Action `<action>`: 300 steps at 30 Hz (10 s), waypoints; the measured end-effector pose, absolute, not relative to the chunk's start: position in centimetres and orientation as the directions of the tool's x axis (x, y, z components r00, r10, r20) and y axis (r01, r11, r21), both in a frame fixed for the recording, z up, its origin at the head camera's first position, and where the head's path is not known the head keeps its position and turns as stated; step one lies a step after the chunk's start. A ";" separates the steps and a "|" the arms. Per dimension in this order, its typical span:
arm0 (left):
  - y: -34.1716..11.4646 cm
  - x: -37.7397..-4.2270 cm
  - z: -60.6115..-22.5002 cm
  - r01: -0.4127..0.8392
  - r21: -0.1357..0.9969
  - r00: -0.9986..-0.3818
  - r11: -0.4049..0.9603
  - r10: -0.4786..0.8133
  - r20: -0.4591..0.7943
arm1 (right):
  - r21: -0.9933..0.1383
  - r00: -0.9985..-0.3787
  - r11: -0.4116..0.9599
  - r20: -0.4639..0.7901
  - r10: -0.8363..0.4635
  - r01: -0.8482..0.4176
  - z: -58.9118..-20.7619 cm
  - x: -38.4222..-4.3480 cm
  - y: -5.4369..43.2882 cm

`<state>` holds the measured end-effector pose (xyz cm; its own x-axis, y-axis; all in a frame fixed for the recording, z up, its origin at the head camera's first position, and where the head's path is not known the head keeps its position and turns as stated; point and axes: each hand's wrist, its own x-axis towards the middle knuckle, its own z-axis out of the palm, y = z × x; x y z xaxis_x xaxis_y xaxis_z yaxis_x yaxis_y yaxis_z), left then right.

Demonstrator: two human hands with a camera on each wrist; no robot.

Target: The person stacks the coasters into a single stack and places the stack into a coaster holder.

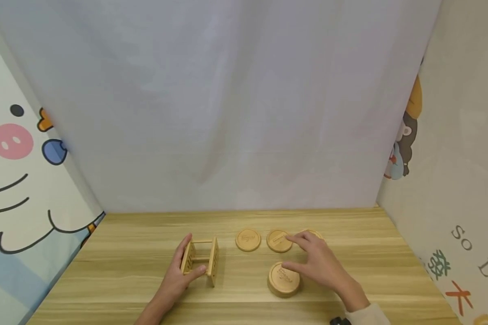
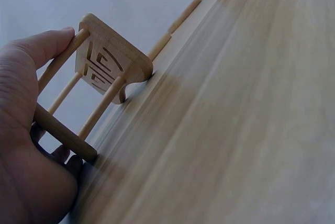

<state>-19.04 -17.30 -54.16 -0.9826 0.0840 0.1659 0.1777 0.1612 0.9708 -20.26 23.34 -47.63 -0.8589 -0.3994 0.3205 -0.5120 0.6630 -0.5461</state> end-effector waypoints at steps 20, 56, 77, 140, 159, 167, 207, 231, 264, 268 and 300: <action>-17.8 -19.6 -55.8 0.174 0.977 -0.984 0.124 0.069 0.166 | -0.500 -0.866 0.724 0.411 -0.284 -0.475 -48.8 -21.7 24.8; -17.8 -19.5 -55.6 0.239 0.954 -0.970 0.181 0.082 0.228 | -0.472 -0.910 0.800 0.358 -0.211 -0.371 -49.6 -23.2 26.3; -17.3 -18.9 -54.1 0.165 0.972 -0.985 0.165 0.069 0.155 | -0.457 -0.928 0.823 0.308 -0.211 -0.339 -50.4 -24.5 27.4; -17.4 -19.0 -54.5 0.218 0.953 -0.975 0.209 0.084 0.204 | -0.431 -0.931 0.830 0.246 -0.270 -0.354 -50.9 -26.1 27.9; -17.7 -19.3 -55.0 0.192 0.963 -0.981 0.190 0.076 0.180 | -0.433 -0.929 0.825 0.238 -0.284 -0.363 -50.8 -26.3 27.9; -18.4 -20.8 -57.9 0.163 0.981 -0.985 0.106 0.074 0.156 | -0.426 -0.933 0.834 0.231 -0.275 -0.351 -51.0 -26.4 28.0; -17.5 -19.1 -54.5 0.195 0.963 -0.980 0.186 0.074 0.184 | -0.454 -0.937 0.826 0.253 -0.241 -0.335 -50.7 -25.7 27.1; -17.4 -19.1 -54.3 0.157 0.977 -0.986 0.147 0.078 0.146 | -0.428 -0.919 0.824 0.295 -0.262 -0.372 -49.7 -24.5 26.7; -17.3 -19.0 -54.1 0.171 0.968 -0.984 0.184 0.083 0.158 | -0.418 -0.891 0.803 0.350 -0.289 -0.425 -49.3 -22.5 26.1; -17.2 -18.9 -54.0 0.162 0.971 -0.986 0.176 0.078 0.150 | -0.415 -0.890 0.804 0.352 -0.289 -0.426 -49.4 -22.4 26.1; -17.5 -19.0 -54.4 0.206 0.956 -0.977 0.207 0.096 0.190 | -0.382 -0.854 0.792 0.416 -0.312 -0.476 -49.1 -21.3 25.6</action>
